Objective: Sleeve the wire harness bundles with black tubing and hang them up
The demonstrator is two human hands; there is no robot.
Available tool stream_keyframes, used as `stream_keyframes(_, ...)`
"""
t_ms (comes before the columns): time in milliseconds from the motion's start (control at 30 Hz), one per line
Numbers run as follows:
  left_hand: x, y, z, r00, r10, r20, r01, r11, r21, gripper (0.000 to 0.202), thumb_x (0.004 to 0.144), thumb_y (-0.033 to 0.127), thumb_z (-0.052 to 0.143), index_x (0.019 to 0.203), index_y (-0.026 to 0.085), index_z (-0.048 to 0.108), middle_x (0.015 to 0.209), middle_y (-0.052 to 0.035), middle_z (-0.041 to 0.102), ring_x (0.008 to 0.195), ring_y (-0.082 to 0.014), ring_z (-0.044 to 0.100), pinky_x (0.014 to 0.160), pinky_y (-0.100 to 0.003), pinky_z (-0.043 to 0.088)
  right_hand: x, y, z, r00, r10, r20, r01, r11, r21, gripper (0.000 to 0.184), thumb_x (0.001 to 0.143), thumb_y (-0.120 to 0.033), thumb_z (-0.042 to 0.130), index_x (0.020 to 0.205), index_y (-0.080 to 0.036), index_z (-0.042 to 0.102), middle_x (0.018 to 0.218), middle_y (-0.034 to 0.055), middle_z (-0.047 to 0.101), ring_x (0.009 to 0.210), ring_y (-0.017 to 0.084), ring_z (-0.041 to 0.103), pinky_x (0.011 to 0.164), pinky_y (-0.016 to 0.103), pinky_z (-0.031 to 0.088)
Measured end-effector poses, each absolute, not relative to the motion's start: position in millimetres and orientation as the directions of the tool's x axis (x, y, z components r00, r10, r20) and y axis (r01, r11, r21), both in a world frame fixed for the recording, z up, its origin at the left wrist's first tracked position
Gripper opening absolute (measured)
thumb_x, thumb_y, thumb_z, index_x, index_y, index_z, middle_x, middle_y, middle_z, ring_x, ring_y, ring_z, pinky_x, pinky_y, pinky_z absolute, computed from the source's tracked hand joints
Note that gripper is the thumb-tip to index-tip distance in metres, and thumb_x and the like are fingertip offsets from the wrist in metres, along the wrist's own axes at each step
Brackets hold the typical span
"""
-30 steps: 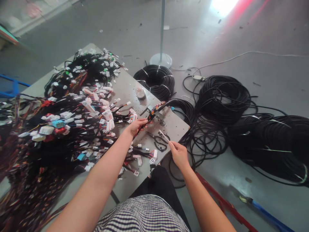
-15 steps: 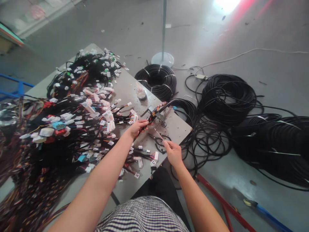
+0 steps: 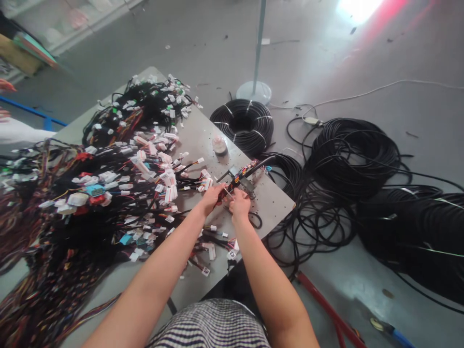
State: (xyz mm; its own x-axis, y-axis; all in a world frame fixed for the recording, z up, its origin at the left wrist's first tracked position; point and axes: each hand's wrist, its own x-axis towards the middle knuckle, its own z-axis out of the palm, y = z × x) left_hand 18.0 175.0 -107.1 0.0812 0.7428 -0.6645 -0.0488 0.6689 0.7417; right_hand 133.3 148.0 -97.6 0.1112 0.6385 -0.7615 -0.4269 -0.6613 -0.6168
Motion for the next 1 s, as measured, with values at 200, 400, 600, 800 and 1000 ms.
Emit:
stream_keyframes(200, 10.9, 174.4, -112.4, 0.155, 0.719, -0.678, -0.104, 0.694, 0.712, 0.049, 0.089, 0.058, 0.052, 0.081, 0.011, 0.065, 0.079, -0.0096, 0.070, 0.054, -0.0110, 0.055, 0.042, -0.022, 0.028, 241.3, 197.6, -97.0, -0.325, 0.841, -0.434, 0.482, -0.248, -0.841, 0.016, 0.072, -0.026, 0.061, 0.083, -0.015, 0.066, 0.078, 0.0046, 0.066, 0.073, 0.018, 0.060, 0.062, 0.027, 0.048)
stream_keyframes(400, 11.1, 177.9, -112.7, 0.133, 0.701, -0.701, -0.147, 0.713, 0.686, 0.046, 0.088, 0.054, 0.056, 0.082, 0.009, 0.066, 0.072, -0.0106, 0.069, 0.063, -0.0171, 0.062, 0.050, -0.024, 0.041, 243.4, 268.2, -90.0, -0.742, 0.669, -0.050, 0.624, 0.662, -0.415, 0.030, 0.077, -0.009, 0.053, 0.102, -0.013, 0.069, 0.105, 0.0118, 0.066, 0.103, 0.024, 0.055, 0.096, 0.037, 0.040)
stream_keyframes(600, 10.2, 176.5, -108.4, 0.142, 0.712, -0.688, -0.131, 0.702, 0.700, 0.051, 0.082, 0.061, 0.059, 0.085, 0.011, 0.065, 0.077, -0.0107, 0.070, 0.052, -0.0132, 0.057, 0.042, -0.023, 0.034, 228.5, 272.1, -108.8, -0.767, 0.635, -0.091, 0.630, 0.718, -0.294, 0.027, 0.086, -0.019, 0.054, 0.109, -0.011, 0.066, 0.108, 0.0148, 0.064, 0.105, 0.026, 0.053, 0.090, 0.035, 0.040)
stream_keyframes(800, 11.4, 182.3, -105.7, -0.003, 0.731, -0.682, 0.079, 0.680, 0.729, 0.061, 0.078, 0.071, 0.053, 0.082, 0.011, 0.066, 0.068, -0.0099, 0.068, 0.049, -0.0140, 0.052, 0.043, -0.025, 0.032, 341.0, 317.9, -117.6, -0.280, 0.952, -0.121, 0.819, 0.171, -0.548, 0.025, 0.089, -0.029, 0.053, 0.103, -0.015, 0.068, 0.096, 0.0084, 0.068, 0.087, 0.018, 0.060, 0.076, 0.028, 0.044)
stream_keyframes(1000, 15.1, 127.9, -32.1, -0.235, 0.950, -0.205, 0.469, 0.296, 0.832, 0.051, 0.085, 0.064, 0.050, 0.080, 0.016, 0.066, 0.073, -0.0057, 0.065, 0.071, -0.0183, 0.059, 0.065, -0.029, 0.048, 493.3, 251.9, -92.7, 0.430, 0.891, -0.148, 0.794, -0.451, -0.408, 0.035, 0.083, -0.046, 0.056, 0.072, -0.014, 0.063, 0.067, 0.0061, 0.060, 0.066, 0.017, 0.054, 0.062, 0.027, 0.041)
